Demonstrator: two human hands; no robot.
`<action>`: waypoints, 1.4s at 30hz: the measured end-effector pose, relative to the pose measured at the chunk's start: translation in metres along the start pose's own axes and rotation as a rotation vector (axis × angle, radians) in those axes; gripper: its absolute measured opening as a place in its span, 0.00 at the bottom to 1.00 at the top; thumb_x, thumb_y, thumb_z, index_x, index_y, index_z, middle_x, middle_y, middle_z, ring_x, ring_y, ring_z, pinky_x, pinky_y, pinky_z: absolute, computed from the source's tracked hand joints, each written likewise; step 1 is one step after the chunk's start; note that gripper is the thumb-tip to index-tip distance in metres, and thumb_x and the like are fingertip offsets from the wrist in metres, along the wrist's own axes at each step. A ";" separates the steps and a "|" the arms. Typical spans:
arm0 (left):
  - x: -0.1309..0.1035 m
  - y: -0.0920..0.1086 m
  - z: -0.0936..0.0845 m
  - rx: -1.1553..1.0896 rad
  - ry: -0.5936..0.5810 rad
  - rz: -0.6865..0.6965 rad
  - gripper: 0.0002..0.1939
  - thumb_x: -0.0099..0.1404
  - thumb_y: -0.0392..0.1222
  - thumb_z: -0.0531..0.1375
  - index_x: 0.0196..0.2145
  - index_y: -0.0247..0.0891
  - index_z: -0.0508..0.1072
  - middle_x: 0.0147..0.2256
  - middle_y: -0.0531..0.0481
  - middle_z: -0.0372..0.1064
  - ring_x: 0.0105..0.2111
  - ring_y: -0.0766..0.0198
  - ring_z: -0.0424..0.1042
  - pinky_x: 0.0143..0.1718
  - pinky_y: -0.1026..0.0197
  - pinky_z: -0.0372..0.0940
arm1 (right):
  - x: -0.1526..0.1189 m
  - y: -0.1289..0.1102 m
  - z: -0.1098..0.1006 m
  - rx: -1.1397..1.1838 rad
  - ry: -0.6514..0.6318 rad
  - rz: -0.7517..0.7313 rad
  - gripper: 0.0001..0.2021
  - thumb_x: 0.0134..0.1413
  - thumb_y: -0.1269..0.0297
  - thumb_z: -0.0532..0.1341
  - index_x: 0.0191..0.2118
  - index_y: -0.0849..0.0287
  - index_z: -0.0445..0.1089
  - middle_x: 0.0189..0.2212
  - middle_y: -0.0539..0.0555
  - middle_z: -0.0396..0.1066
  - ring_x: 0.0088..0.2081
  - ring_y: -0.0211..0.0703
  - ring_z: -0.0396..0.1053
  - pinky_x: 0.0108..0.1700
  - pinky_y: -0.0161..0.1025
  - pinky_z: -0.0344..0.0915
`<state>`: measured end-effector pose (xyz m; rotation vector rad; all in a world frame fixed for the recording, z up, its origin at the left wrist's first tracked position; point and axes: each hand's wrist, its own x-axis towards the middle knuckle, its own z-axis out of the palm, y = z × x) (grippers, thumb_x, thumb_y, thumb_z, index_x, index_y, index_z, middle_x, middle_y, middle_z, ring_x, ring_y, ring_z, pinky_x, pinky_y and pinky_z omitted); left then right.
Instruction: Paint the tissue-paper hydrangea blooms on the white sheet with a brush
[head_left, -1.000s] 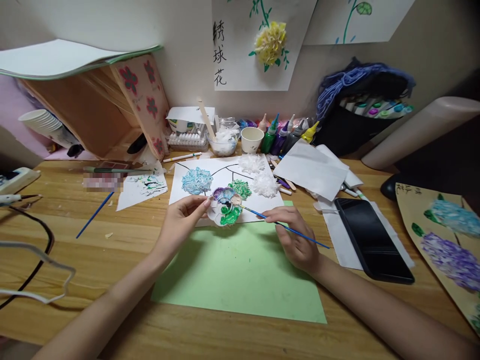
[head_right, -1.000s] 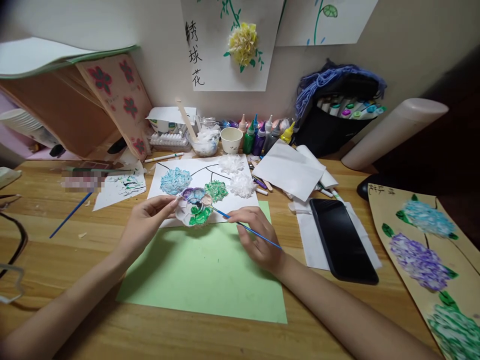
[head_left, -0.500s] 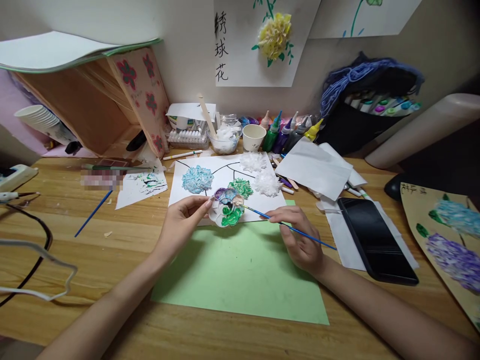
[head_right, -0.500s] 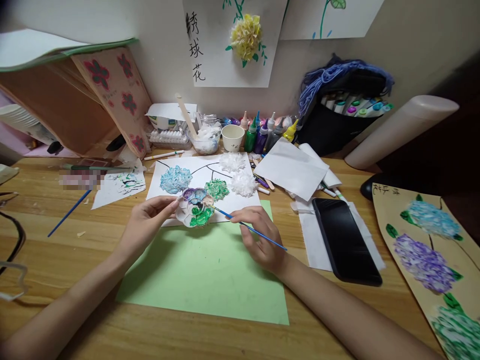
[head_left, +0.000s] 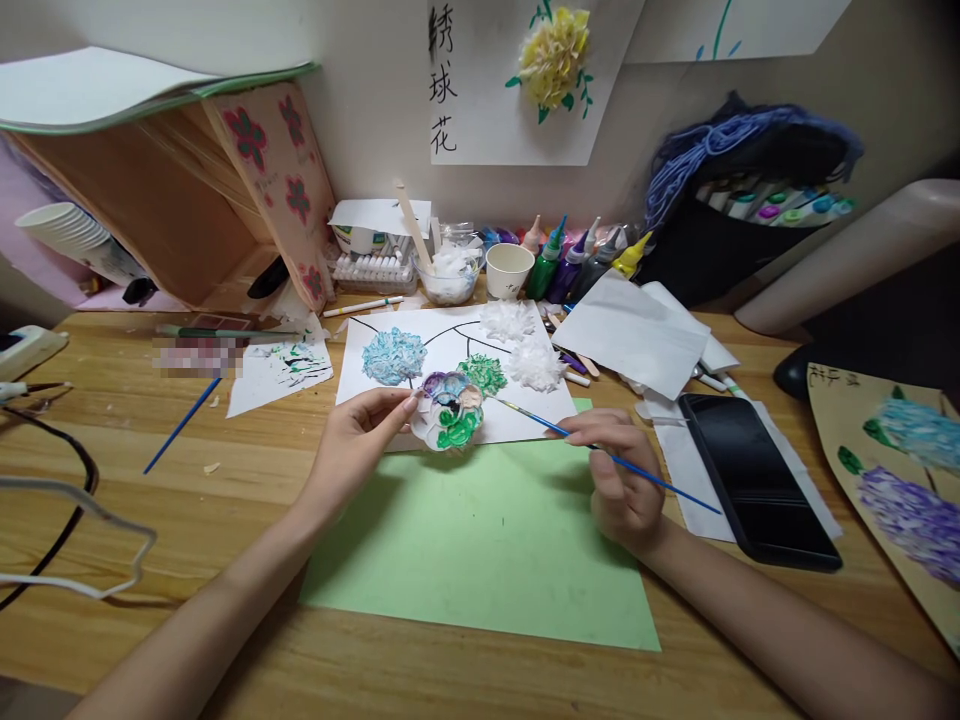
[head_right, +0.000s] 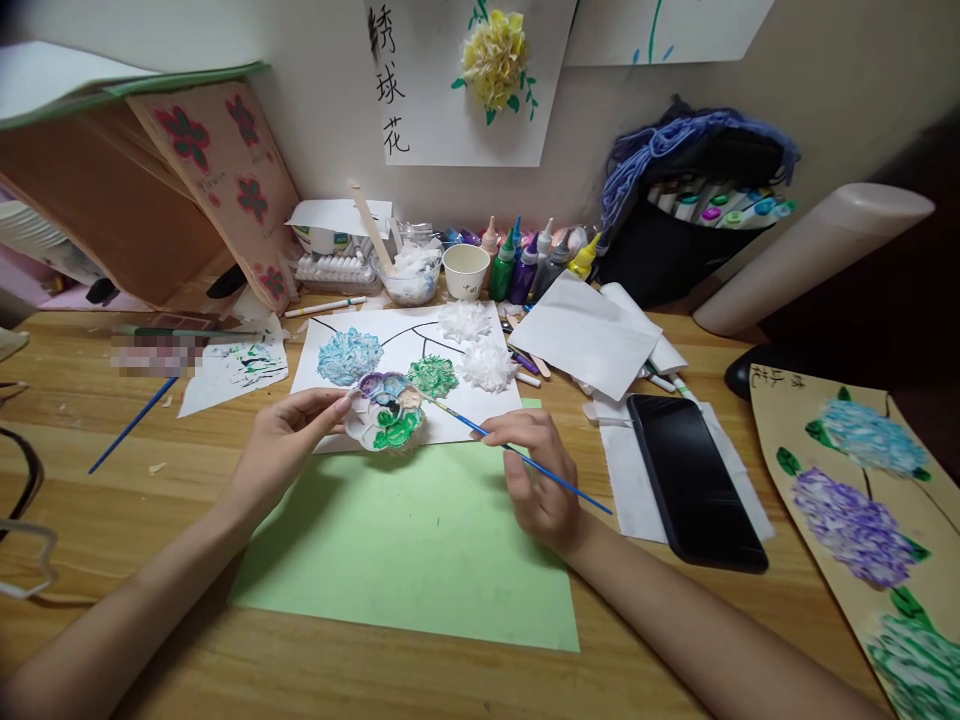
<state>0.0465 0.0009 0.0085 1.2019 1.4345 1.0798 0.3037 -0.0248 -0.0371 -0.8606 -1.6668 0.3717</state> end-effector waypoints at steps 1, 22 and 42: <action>0.001 0.000 -0.003 0.005 0.016 -0.002 0.15 0.52 0.51 0.67 0.33 0.37 0.79 0.33 0.48 0.77 0.34 0.62 0.75 0.37 0.63 0.71 | 0.000 0.001 0.000 0.007 0.049 0.008 0.08 0.59 0.68 0.50 0.39 0.54 0.66 0.32 0.54 0.71 0.36 0.47 0.67 0.40 0.47 0.62; 0.012 -0.008 -0.026 -0.030 0.165 -0.041 0.19 0.48 0.53 0.69 0.35 0.39 0.78 0.34 0.49 0.76 0.34 0.62 0.74 0.39 0.63 0.71 | 0.007 0.002 0.003 -0.111 -0.220 0.148 0.07 0.59 0.71 0.51 0.35 0.54 0.65 0.30 0.52 0.70 0.36 0.44 0.65 0.39 0.42 0.62; 0.013 -0.010 -0.027 -0.040 0.172 -0.037 0.19 0.48 0.53 0.69 0.34 0.39 0.79 0.33 0.49 0.76 0.34 0.63 0.74 0.40 0.62 0.71 | 0.007 0.001 0.002 -0.074 -0.228 0.124 0.08 0.59 0.71 0.50 0.34 0.55 0.65 0.29 0.52 0.69 0.35 0.43 0.65 0.38 0.43 0.63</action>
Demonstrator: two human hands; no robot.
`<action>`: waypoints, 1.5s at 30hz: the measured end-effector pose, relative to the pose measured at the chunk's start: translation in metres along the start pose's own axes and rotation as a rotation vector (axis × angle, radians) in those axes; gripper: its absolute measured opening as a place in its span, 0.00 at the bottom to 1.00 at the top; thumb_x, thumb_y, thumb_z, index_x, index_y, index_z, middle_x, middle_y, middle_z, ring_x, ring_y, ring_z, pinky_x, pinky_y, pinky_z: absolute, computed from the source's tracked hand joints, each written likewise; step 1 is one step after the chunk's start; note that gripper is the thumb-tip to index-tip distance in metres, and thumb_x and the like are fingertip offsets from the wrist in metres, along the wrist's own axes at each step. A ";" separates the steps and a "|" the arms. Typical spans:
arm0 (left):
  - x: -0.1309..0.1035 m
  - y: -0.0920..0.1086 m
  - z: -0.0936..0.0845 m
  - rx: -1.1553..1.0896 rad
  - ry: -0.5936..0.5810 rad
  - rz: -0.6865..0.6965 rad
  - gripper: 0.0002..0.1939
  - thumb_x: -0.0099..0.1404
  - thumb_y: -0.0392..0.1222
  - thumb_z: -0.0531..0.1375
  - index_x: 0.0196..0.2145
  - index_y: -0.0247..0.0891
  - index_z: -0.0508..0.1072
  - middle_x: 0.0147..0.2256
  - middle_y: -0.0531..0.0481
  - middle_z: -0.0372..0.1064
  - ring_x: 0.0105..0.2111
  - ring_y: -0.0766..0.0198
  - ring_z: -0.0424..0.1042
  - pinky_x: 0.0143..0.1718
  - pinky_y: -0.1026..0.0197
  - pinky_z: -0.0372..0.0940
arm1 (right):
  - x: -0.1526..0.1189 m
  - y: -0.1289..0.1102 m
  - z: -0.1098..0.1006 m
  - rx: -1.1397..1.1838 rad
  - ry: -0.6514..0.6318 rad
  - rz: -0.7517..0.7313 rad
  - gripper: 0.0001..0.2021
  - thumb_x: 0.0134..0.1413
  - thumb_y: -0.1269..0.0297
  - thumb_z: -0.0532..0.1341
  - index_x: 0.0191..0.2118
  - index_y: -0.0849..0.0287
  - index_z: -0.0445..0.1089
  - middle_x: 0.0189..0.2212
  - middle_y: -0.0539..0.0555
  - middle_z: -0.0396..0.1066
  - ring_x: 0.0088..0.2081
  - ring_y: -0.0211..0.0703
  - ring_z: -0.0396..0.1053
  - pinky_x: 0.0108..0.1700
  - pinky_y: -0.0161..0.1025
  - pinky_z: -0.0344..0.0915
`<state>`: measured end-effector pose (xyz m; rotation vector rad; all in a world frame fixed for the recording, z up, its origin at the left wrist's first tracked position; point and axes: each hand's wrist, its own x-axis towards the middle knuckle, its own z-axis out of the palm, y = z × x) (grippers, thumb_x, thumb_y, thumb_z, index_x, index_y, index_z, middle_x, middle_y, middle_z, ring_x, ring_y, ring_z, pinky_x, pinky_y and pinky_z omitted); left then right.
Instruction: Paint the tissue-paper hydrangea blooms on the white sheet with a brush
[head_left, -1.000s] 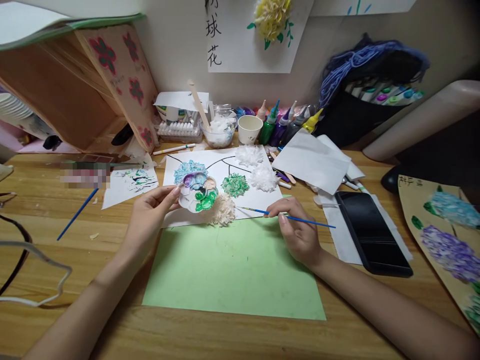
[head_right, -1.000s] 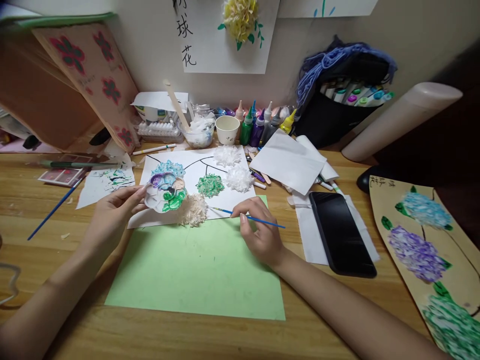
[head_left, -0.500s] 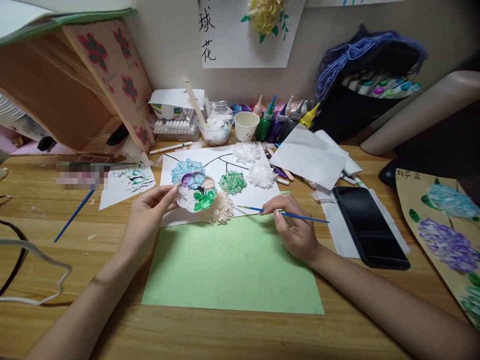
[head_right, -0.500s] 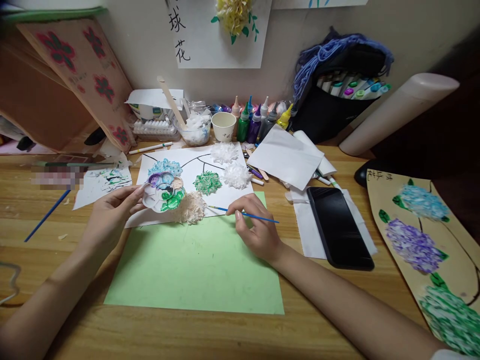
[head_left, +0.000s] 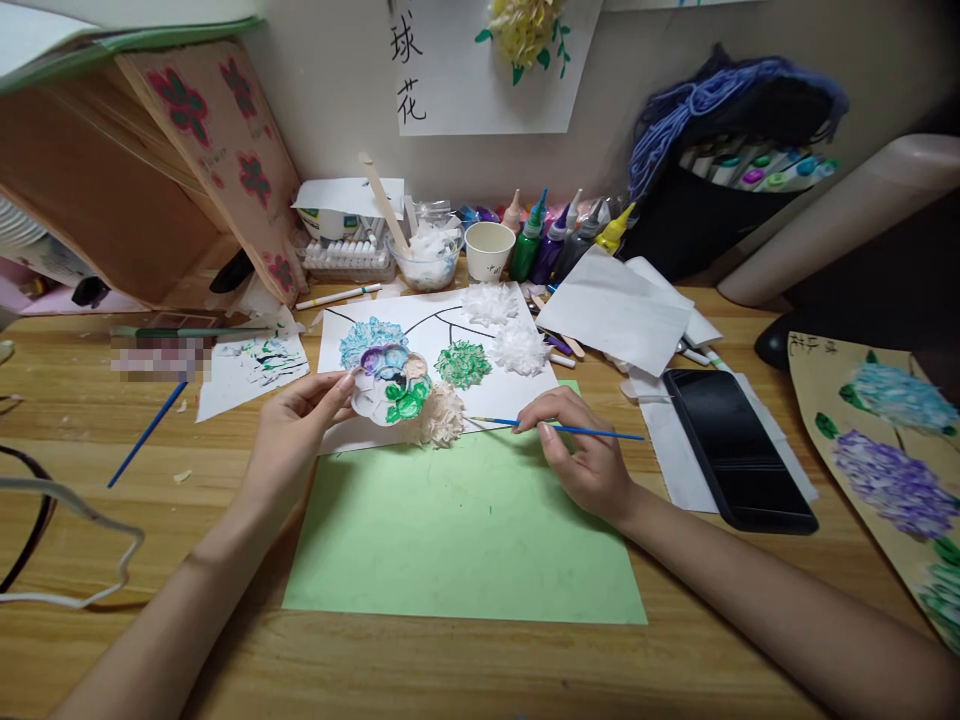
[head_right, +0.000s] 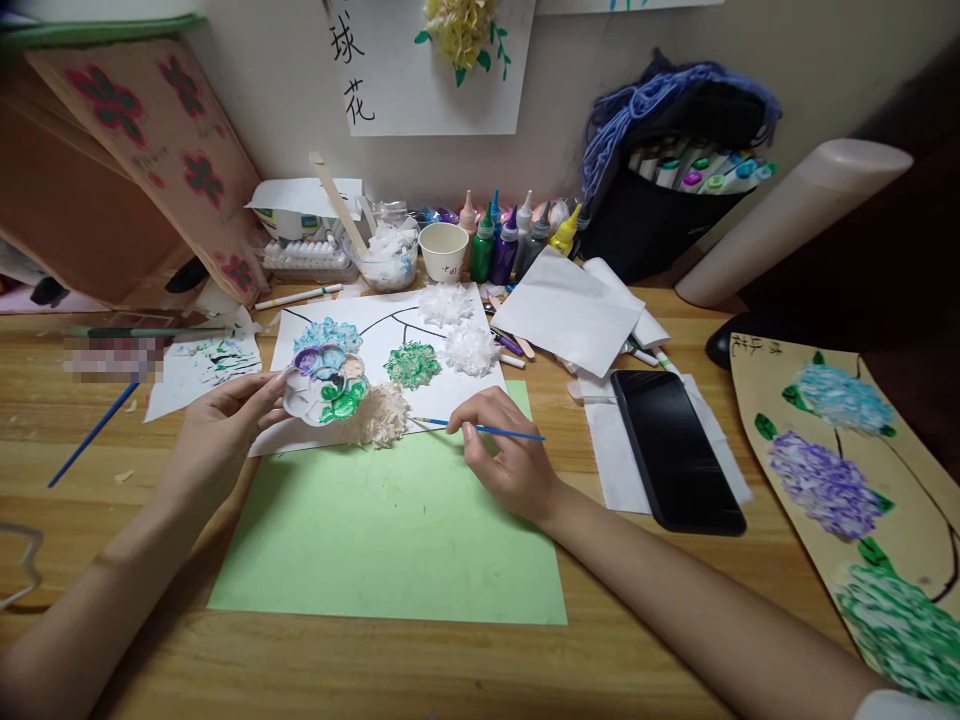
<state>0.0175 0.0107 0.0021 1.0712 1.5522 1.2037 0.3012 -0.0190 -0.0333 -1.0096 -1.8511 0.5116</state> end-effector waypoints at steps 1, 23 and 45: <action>0.000 0.000 0.000 0.002 -0.001 -0.001 0.19 0.48 0.53 0.69 0.34 0.39 0.79 0.33 0.49 0.76 0.34 0.63 0.74 0.41 0.62 0.71 | 0.000 0.000 0.000 0.005 0.015 0.002 0.08 0.59 0.71 0.50 0.34 0.55 0.66 0.29 0.52 0.69 0.35 0.44 0.66 0.38 0.43 0.63; -0.001 0.000 0.000 0.020 -0.008 -0.001 0.19 0.48 0.53 0.69 0.35 0.38 0.78 0.33 0.49 0.76 0.33 0.64 0.74 0.39 0.63 0.71 | -0.002 0.001 0.001 0.086 0.050 0.038 0.11 0.62 0.68 0.49 0.32 0.56 0.66 0.27 0.52 0.69 0.32 0.43 0.65 0.36 0.43 0.62; -0.003 0.003 0.002 0.008 -0.020 -0.012 0.19 0.47 0.53 0.69 0.34 0.38 0.78 0.33 0.49 0.77 0.33 0.63 0.75 0.39 0.64 0.71 | -0.001 0.003 0.004 0.323 0.247 0.226 0.10 0.63 0.64 0.51 0.33 0.56 0.67 0.26 0.50 0.71 0.29 0.39 0.70 0.34 0.39 0.65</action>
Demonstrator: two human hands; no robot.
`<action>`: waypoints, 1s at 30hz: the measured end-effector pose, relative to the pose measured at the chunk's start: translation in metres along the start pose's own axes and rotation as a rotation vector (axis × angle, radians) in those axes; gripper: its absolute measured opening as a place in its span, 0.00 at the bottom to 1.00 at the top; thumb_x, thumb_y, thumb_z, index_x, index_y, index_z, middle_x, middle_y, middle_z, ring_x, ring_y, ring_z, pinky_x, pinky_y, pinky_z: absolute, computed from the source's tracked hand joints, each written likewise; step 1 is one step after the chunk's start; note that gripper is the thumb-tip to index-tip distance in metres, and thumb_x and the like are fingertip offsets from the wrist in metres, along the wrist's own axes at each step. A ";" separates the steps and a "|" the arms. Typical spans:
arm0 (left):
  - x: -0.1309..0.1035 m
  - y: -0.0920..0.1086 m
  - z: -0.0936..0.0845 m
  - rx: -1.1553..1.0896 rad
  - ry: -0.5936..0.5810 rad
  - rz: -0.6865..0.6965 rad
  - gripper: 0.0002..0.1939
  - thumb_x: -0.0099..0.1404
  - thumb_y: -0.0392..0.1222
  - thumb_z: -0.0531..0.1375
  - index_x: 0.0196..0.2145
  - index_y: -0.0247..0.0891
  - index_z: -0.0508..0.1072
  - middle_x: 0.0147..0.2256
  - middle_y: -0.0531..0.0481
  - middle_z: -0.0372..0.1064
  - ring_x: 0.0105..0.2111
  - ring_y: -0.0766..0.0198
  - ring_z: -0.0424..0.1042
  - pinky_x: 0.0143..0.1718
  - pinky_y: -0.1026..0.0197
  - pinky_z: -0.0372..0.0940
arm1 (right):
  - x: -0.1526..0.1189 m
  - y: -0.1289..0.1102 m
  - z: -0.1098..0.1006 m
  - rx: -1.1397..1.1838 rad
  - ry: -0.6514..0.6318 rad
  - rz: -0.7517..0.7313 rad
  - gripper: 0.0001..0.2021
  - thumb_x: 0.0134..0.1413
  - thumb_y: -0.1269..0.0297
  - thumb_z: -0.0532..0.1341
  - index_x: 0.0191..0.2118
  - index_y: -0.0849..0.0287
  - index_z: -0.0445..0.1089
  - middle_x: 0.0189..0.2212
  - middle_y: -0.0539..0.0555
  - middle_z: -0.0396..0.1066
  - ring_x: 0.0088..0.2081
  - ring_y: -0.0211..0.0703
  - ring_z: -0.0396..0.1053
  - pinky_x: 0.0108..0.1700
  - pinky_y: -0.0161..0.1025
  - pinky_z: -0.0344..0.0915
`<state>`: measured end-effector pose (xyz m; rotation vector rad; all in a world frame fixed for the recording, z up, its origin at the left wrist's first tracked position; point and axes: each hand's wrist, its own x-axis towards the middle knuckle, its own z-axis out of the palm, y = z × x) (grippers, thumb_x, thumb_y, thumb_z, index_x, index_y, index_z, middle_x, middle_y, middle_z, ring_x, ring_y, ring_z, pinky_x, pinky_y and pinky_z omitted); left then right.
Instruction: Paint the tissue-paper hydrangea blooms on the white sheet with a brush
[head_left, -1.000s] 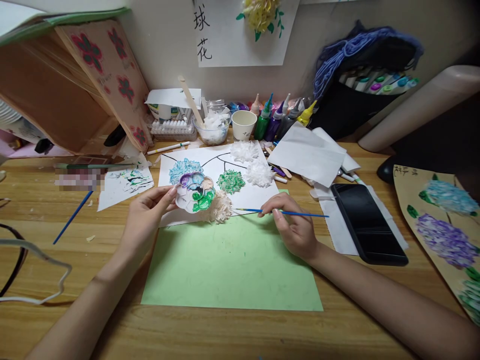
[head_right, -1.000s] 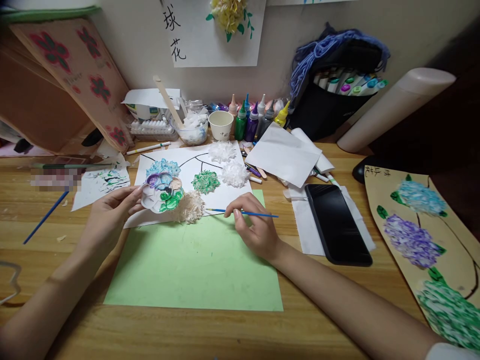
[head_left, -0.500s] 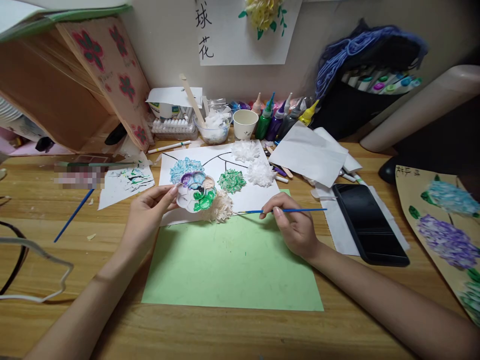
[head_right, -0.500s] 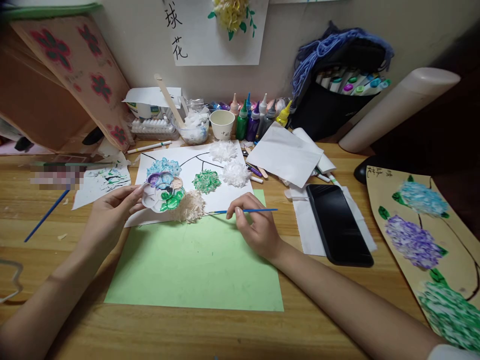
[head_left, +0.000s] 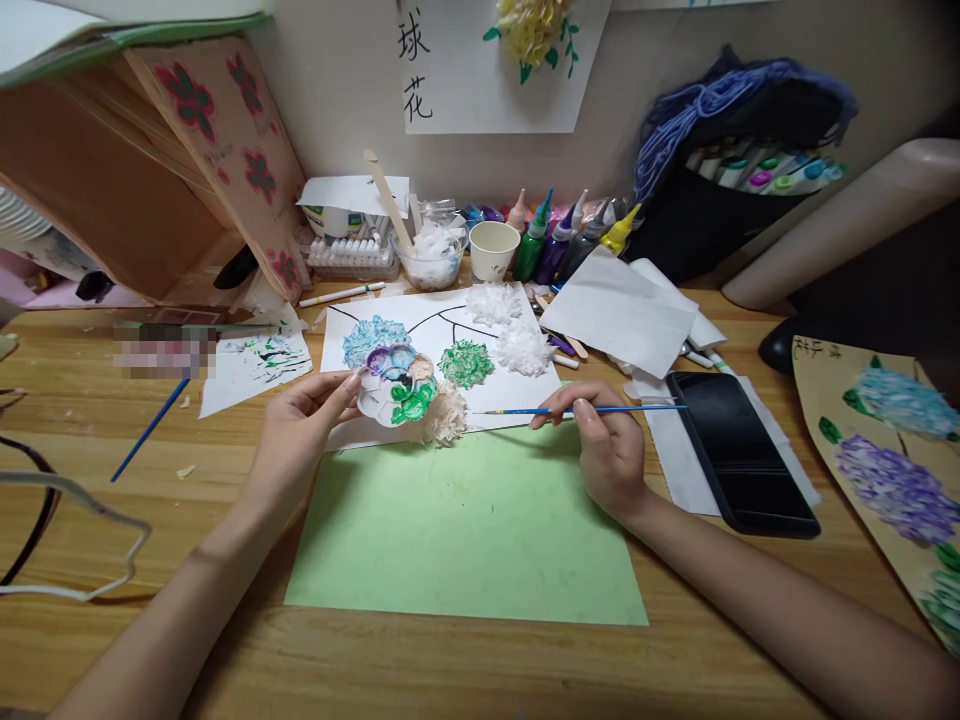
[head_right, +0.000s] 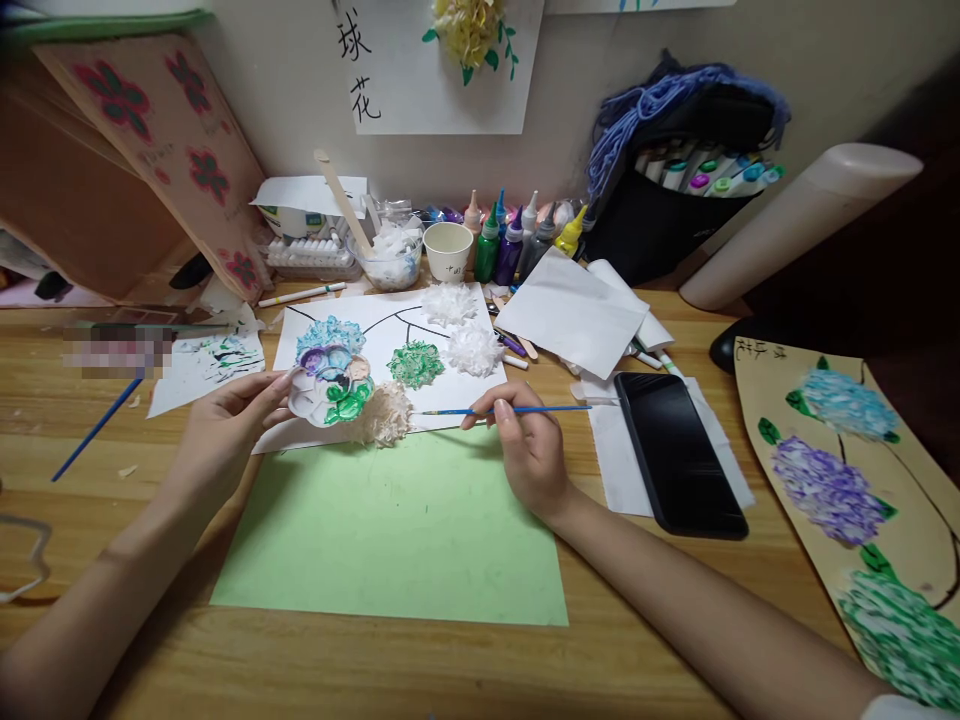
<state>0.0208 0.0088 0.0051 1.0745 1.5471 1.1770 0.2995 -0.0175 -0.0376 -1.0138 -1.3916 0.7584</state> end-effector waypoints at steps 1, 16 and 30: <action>-0.001 0.000 0.000 0.008 -0.002 -0.003 0.20 0.47 0.53 0.69 0.34 0.38 0.78 0.33 0.48 0.77 0.33 0.62 0.75 0.39 0.63 0.71 | 0.000 0.000 0.000 0.014 -0.003 -0.002 0.10 0.63 0.64 0.51 0.34 0.56 0.68 0.26 0.50 0.71 0.30 0.39 0.70 0.35 0.39 0.65; -0.017 0.003 0.013 0.038 -0.119 0.029 0.16 0.53 0.51 0.67 0.34 0.37 0.79 0.35 0.48 0.78 0.35 0.60 0.76 0.38 0.61 0.72 | -0.003 -0.006 -0.002 -0.289 -0.355 -0.279 0.12 0.61 0.71 0.51 0.47 0.53 0.67 0.42 0.53 0.73 0.46 0.43 0.69 0.46 0.42 0.67; -0.019 0.002 0.014 0.016 -0.153 0.059 0.15 0.54 0.49 0.67 0.34 0.36 0.78 0.35 0.47 0.78 0.35 0.61 0.76 0.37 0.63 0.72 | -0.004 -0.008 -0.001 -0.350 -0.267 -0.313 0.12 0.60 0.71 0.51 0.46 0.54 0.66 0.40 0.54 0.73 0.44 0.45 0.69 0.43 0.44 0.67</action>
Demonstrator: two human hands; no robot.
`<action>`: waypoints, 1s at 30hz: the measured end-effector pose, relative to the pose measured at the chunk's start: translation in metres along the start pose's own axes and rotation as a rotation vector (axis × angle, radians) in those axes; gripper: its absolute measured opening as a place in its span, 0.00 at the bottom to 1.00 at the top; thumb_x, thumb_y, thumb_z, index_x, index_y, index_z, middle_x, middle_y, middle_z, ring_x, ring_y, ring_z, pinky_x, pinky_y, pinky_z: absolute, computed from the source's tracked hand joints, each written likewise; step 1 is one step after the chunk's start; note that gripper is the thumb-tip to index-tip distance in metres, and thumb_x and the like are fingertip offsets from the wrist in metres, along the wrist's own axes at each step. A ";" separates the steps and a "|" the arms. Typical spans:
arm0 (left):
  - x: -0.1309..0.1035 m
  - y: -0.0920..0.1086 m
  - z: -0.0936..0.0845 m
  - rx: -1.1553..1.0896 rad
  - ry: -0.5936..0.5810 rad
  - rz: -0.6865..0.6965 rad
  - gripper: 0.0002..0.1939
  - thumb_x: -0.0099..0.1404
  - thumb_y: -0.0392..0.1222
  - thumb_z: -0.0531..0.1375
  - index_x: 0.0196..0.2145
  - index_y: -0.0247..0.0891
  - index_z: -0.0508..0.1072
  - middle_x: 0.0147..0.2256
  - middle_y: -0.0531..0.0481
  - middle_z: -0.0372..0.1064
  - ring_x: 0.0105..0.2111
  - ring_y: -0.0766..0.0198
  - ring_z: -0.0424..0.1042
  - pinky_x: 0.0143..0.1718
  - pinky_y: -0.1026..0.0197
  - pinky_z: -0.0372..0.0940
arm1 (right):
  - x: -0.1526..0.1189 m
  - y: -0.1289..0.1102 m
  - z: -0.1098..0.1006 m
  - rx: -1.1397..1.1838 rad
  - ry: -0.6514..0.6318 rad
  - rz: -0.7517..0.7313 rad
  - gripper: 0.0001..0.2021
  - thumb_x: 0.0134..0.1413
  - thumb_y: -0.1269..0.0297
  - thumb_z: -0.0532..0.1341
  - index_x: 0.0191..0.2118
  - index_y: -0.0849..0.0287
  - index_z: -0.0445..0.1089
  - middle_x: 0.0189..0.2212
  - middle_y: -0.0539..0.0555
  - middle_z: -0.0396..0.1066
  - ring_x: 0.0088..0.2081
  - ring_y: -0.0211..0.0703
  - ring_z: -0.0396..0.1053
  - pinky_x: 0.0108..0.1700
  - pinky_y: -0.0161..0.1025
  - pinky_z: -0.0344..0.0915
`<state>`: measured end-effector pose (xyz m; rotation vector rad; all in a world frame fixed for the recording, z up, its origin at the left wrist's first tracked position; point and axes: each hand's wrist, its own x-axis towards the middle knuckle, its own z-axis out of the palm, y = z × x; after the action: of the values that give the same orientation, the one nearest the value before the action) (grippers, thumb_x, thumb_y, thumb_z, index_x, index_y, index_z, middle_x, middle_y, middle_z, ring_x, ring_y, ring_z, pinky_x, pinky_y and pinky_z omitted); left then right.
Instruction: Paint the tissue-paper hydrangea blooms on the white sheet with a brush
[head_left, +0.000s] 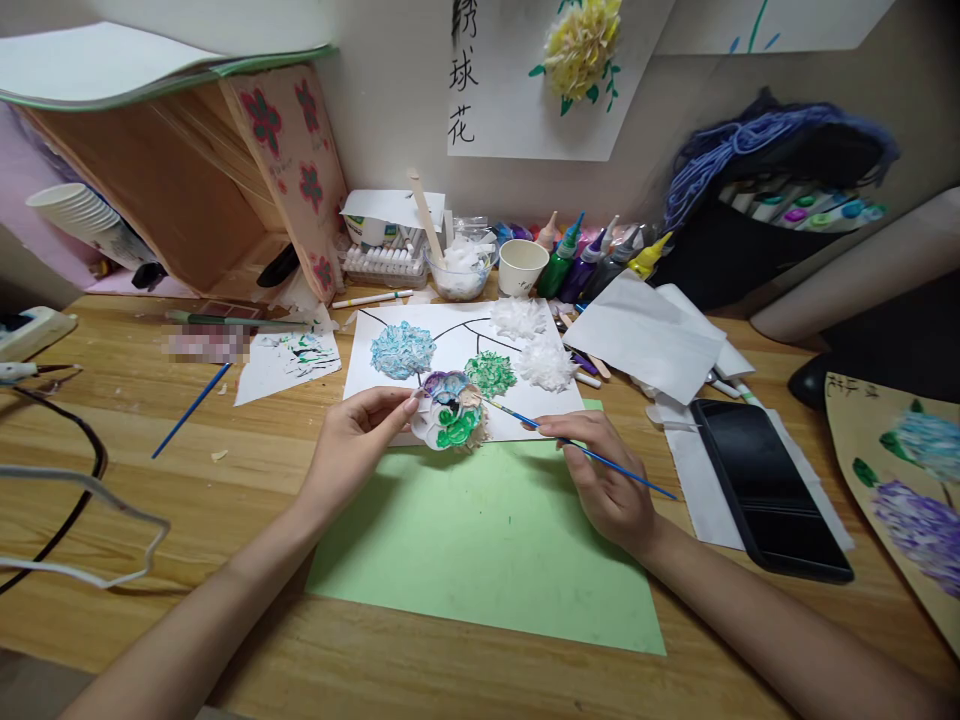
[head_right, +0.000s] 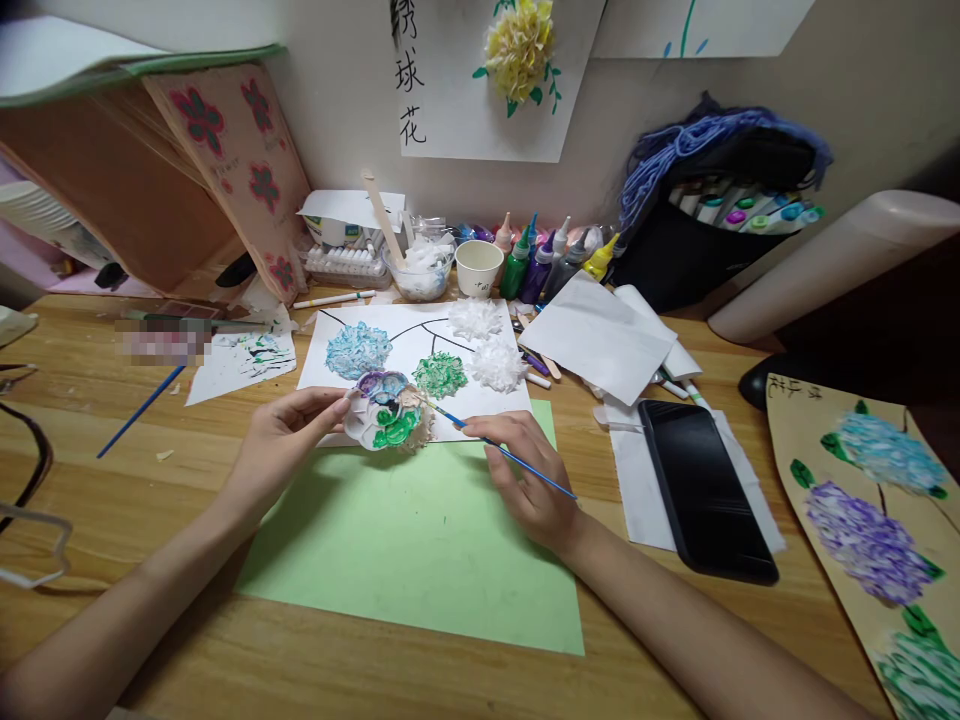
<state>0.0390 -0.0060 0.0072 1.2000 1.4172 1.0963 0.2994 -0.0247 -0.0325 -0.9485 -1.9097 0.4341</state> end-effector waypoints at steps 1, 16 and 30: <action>0.000 0.000 0.000 0.001 -0.003 0.003 0.15 0.54 0.49 0.66 0.34 0.36 0.78 0.35 0.47 0.78 0.35 0.61 0.76 0.37 0.63 0.72 | 0.000 0.000 0.000 -0.010 -0.008 -0.002 0.13 0.60 0.72 0.50 0.46 0.54 0.66 0.40 0.54 0.73 0.44 0.45 0.69 0.43 0.44 0.67; 0.000 -0.001 0.001 0.016 -0.013 0.016 0.15 0.55 0.49 0.66 0.35 0.36 0.78 0.35 0.47 0.78 0.35 0.62 0.76 0.37 0.63 0.72 | 0.002 -0.002 0.000 -0.030 -0.011 -0.059 0.14 0.59 0.74 0.51 0.47 0.55 0.66 0.40 0.54 0.73 0.44 0.43 0.69 0.44 0.42 0.65; 0.018 -0.003 -0.023 -0.029 0.184 -0.028 0.21 0.50 0.54 0.67 0.36 0.36 0.78 0.34 0.47 0.76 0.35 0.62 0.74 0.42 0.60 0.70 | -0.003 0.005 0.002 0.180 0.130 0.112 0.10 0.61 0.68 0.50 0.37 0.56 0.68 0.31 0.53 0.71 0.35 0.45 0.68 0.37 0.44 0.64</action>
<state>0.0144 0.0103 0.0062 1.0771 1.5471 1.2289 0.3004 -0.0229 -0.0387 -0.9443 -1.6755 0.5854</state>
